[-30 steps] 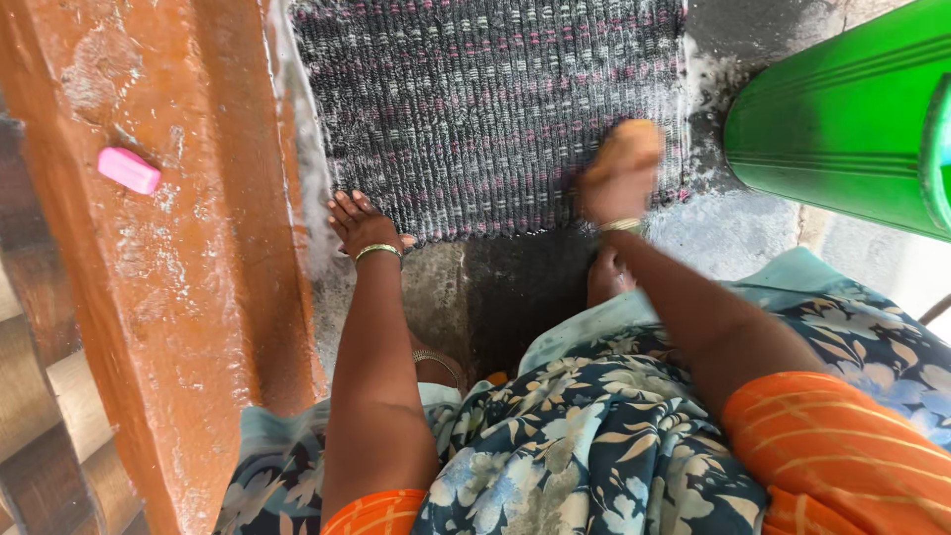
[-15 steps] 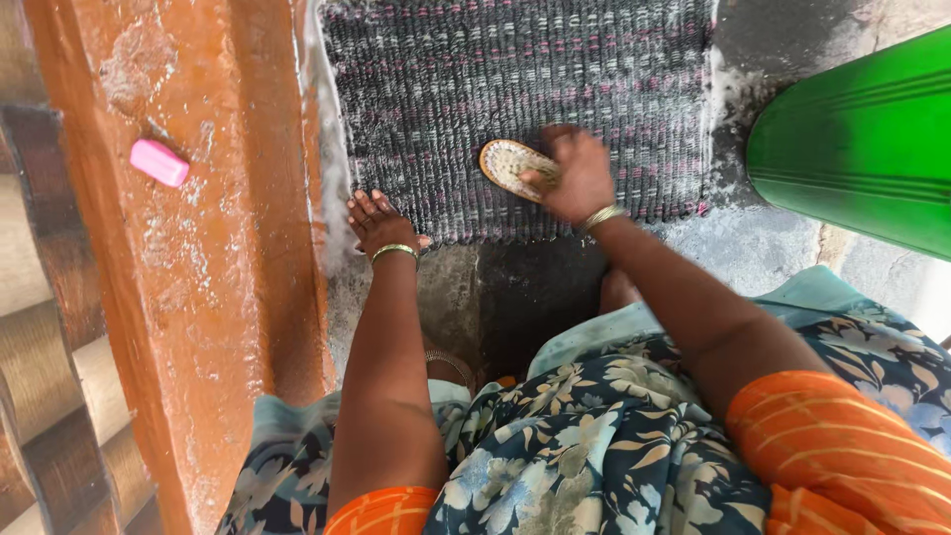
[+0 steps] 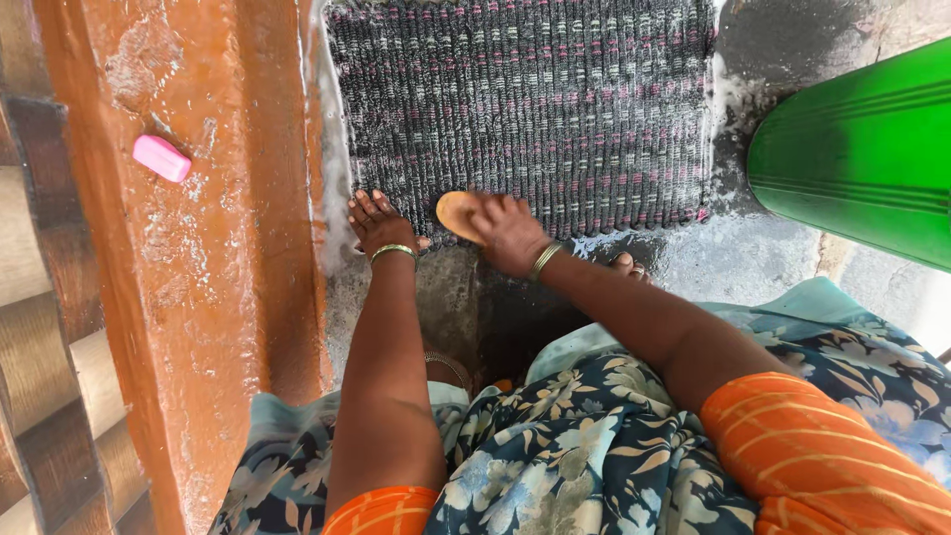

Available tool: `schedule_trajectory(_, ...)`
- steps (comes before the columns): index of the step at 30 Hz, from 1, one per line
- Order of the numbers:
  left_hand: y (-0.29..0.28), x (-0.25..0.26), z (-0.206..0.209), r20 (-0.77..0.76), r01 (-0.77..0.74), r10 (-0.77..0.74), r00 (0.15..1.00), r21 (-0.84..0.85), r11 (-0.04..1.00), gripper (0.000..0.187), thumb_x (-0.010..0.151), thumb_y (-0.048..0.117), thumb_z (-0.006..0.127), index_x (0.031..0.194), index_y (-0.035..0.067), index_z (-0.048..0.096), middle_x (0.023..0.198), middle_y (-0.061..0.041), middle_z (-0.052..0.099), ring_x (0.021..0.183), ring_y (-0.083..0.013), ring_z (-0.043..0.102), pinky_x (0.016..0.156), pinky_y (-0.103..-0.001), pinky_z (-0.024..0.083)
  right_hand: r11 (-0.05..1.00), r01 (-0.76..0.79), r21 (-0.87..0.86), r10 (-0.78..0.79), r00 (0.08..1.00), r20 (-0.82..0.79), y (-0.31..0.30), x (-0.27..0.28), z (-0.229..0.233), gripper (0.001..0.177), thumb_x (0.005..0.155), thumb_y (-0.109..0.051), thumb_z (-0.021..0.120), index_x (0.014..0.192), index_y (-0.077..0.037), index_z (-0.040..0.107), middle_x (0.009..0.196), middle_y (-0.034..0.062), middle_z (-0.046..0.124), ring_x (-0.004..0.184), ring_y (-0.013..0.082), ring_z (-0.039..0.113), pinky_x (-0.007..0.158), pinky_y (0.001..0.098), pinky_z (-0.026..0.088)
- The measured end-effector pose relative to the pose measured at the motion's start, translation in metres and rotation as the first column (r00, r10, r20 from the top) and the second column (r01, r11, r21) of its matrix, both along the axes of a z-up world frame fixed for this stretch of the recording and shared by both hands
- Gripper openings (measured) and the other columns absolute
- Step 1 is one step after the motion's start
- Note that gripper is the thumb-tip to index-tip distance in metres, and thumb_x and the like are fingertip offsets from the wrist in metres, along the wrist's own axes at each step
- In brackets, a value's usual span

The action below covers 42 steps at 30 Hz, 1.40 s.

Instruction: The person scrubs a small rug on a tiled floor using a brush and soap, then rinses it with water from a bucket using a mug.

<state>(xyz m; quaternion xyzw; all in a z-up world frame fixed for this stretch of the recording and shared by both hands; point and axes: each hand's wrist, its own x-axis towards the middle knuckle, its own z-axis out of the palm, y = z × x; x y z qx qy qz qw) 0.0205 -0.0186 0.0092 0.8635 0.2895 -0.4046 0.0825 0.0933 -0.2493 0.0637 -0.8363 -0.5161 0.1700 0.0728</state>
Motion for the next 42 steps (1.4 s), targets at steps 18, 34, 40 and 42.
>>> schedule_trajectory(18,0.001,0.001,0.013,-0.055,0.028,-0.030,0.998,-0.037,0.999,0.120,0.087,0.055,0.072,0.160,0.000,-0.006,0.167,-0.028,-0.015,0.155,-0.0449,-0.014,0.126,-0.053,0.000,0.904,0.426,0.033,-0.410,0.886,-0.215,0.082,0.046,-0.026,0.063,0.089,-0.023,0.067,0.140,0.007,0.044,0.100,0.0275,0.063,0.083,0.0402,0.065,0.068,0.0522,0.056)
schedule_trajectory(34,0.000,0.002,0.014,-0.052,-0.130,0.126,0.991,-0.087,0.988,0.128,0.087,0.051,0.074,0.159,0.001,-0.018,0.168,-0.021,-0.024,0.155,-0.0411,-0.018,0.125,-0.052,0.001,0.327,0.943,0.066,-0.916,0.299,0.268,-0.159,0.269,-0.101,0.052,0.107,-0.028,0.055,0.138,0.013,0.047,0.105,0.0221,0.067,0.083,0.0307,0.067,0.066,0.0449,0.056)
schedule_trajectory(40,-0.004,0.008,0.007,-0.113,-0.087,0.083,0.990,-0.031,0.996,0.131,0.085,0.055,0.076,0.160,-0.001,-0.017,0.166,-0.027,-0.022,0.154,-0.0438,-0.018,0.127,-0.053,-0.002,0.874,0.465,0.137,-0.460,0.885,-0.072,0.118,0.095,-0.065,0.053,0.097,-0.028,0.062,0.134,0.007,0.049,0.104,0.0250,0.065,0.083,0.0368,0.066,0.068,0.0519,0.055)
schedule_trajectory(42,-0.003,0.009,0.005,-0.114,-0.077,0.074,0.991,-0.022,0.997,0.129,0.086,0.056,0.075,0.160,0.000,-0.014,0.167,-0.026,-0.021,0.155,-0.0439,-0.017,0.127,-0.054,-0.001,0.973,0.231,0.013,-0.222,0.950,-0.221,0.160,0.060,-0.027,0.058,0.086,-0.038,0.065,0.140,-0.022,0.051,0.128,0.0260,0.059,0.096,0.0396,0.066,0.082,0.0523,0.056)
